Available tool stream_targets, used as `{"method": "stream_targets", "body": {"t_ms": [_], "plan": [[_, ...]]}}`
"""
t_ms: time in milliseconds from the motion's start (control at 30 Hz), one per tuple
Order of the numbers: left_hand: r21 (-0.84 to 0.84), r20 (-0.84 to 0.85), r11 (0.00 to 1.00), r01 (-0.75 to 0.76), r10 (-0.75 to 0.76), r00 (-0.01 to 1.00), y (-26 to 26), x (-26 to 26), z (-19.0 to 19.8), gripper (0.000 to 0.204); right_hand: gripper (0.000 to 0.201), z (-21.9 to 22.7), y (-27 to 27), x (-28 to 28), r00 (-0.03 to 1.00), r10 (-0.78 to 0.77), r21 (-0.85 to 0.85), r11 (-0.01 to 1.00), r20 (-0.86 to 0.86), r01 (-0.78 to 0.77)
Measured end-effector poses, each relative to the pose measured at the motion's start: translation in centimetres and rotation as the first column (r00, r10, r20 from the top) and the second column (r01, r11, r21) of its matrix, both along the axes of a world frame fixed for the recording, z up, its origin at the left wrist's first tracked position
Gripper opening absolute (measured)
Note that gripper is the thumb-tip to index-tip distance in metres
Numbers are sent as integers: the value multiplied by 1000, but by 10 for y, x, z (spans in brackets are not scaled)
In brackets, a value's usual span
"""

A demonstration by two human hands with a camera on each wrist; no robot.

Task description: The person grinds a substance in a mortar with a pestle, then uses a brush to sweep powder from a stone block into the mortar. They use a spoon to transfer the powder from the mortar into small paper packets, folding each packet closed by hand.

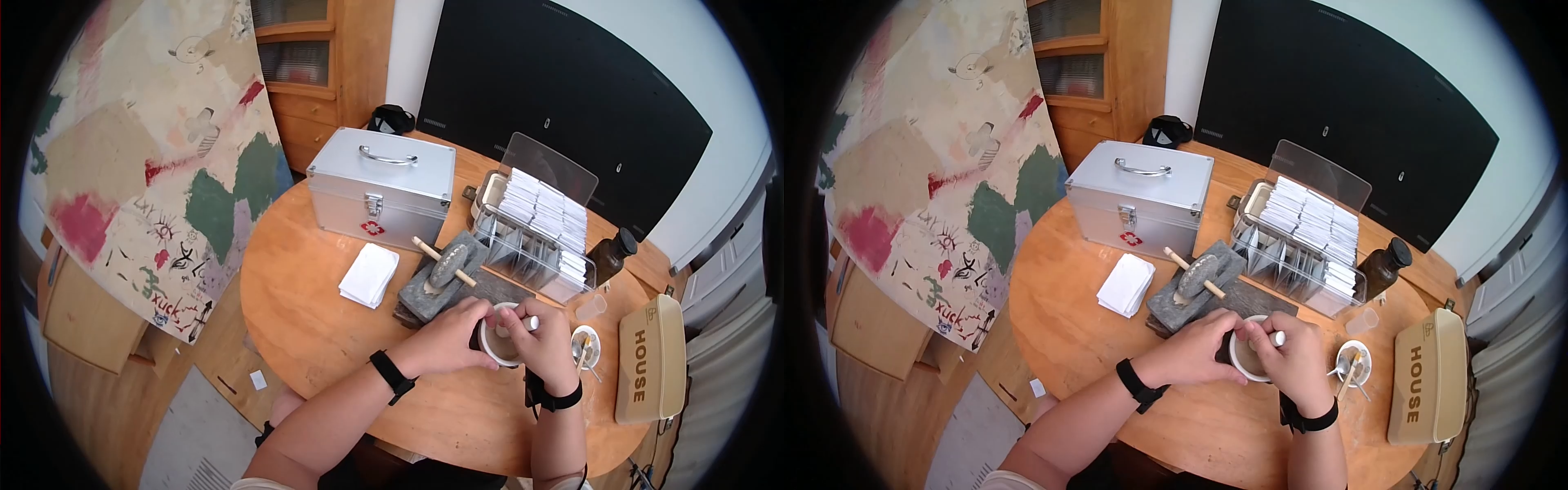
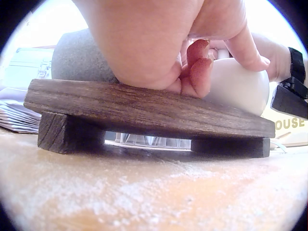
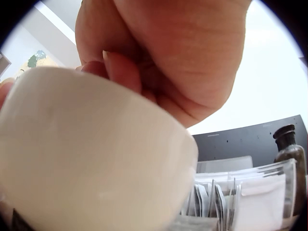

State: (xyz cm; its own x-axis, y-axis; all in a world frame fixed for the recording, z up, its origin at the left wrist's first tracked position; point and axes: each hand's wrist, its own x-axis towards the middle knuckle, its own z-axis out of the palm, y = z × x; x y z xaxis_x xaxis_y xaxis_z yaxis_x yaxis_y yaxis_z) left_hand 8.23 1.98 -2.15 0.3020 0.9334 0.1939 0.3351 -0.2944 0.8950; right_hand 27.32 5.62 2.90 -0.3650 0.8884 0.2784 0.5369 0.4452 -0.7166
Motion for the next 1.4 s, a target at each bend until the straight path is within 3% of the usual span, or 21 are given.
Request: {"method": "stream_targets", "body": {"t_ms": [1400], "plan": [[19,-23,1000,-11,12,1000,2,0,-5,71,21,7,-1,2,999,33,-22,999,12,-32]]}}
